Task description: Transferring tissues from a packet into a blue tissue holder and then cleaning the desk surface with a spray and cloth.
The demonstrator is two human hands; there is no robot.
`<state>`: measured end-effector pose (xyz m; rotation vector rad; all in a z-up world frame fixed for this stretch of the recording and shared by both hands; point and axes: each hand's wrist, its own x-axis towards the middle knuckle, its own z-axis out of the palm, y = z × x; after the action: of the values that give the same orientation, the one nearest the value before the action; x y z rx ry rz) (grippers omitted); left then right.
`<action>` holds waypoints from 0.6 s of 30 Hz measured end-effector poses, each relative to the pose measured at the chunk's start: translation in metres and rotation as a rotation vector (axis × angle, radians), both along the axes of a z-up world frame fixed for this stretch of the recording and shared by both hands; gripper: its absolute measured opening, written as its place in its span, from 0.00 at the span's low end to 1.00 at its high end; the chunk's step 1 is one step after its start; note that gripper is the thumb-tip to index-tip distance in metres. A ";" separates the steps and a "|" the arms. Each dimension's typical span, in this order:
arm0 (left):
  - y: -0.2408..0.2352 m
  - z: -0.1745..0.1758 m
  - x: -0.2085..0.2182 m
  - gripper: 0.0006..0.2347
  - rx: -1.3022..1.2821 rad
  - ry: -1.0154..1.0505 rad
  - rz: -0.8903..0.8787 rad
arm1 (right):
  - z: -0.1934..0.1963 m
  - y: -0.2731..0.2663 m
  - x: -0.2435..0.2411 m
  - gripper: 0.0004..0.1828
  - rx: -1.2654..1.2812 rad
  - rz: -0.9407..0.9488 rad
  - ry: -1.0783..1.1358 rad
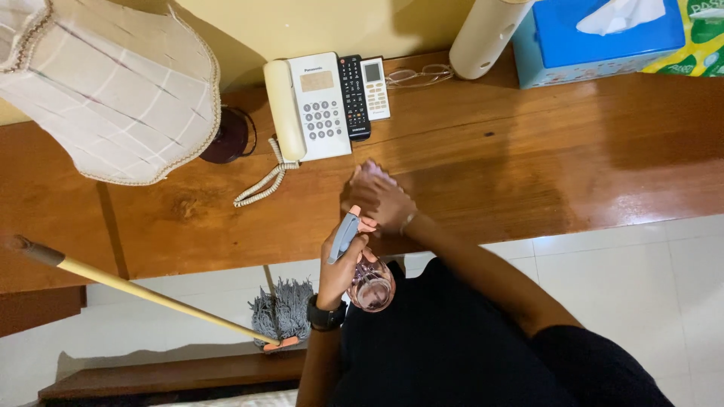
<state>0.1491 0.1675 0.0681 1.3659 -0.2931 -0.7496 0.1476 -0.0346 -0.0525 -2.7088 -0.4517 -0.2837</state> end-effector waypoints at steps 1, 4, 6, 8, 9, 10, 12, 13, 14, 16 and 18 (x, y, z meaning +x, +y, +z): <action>0.000 0.004 -0.001 0.09 0.001 -0.001 0.002 | 0.005 -0.003 0.008 0.26 0.001 0.002 -0.001; 0.001 0.012 -0.004 0.10 0.021 0.007 -0.003 | 0.022 -0.003 0.026 0.18 -0.068 -0.013 -0.099; 0.000 0.014 -0.005 0.19 -0.046 0.056 0.022 | 0.037 0.003 0.029 0.15 -0.210 -0.102 -0.021; 0.001 0.015 -0.005 0.16 -0.032 0.064 0.024 | 0.041 0.010 0.029 0.14 -0.213 -0.095 0.053; 0.001 0.016 -0.006 0.14 -0.019 0.072 0.029 | 0.043 0.013 0.028 0.14 -0.216 -0.085 0.125; 0.002 0.013 -0.006 0.14 -0.019 0.071 0.026 | 0.031 0.014 0.022 0.14 -0.216 -0.088 0.124; 0.002 0.006 -0.004 0.13 -0.010 0.051 0.010 | 0.007 0.018 0.012 0.16 -0.157 -0.013 0.143; 0.002 0.005 -0.004 0.13 -0.011 0.050 0.006 | -0.012 0.024 0.002 0.16 -0.158 -0.017 0.142; 0.001 0.003 -0.004 0.11 -0.001 0.024 -0.005 | -0.031 0.030 -0.008 0.22 -0.094 -0.052 0.089; -0.002 0.004 -0.003 0.10 0.008 -0.002 -0.022 | -0.027 0.039 -0.025 0.30 -0.031 -0.091 0.036; -0.006 0.008 -0.003 0.10 0.076 -0.020 -0.038 | 0.020 0.047 -0.039 0.35 0.001 -0.165 0.412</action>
<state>0.1460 0.1613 0.0764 1.4433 -0.3092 -0.7857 0.1091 0.0126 -0.0323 -2.7068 -0.1092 0.2302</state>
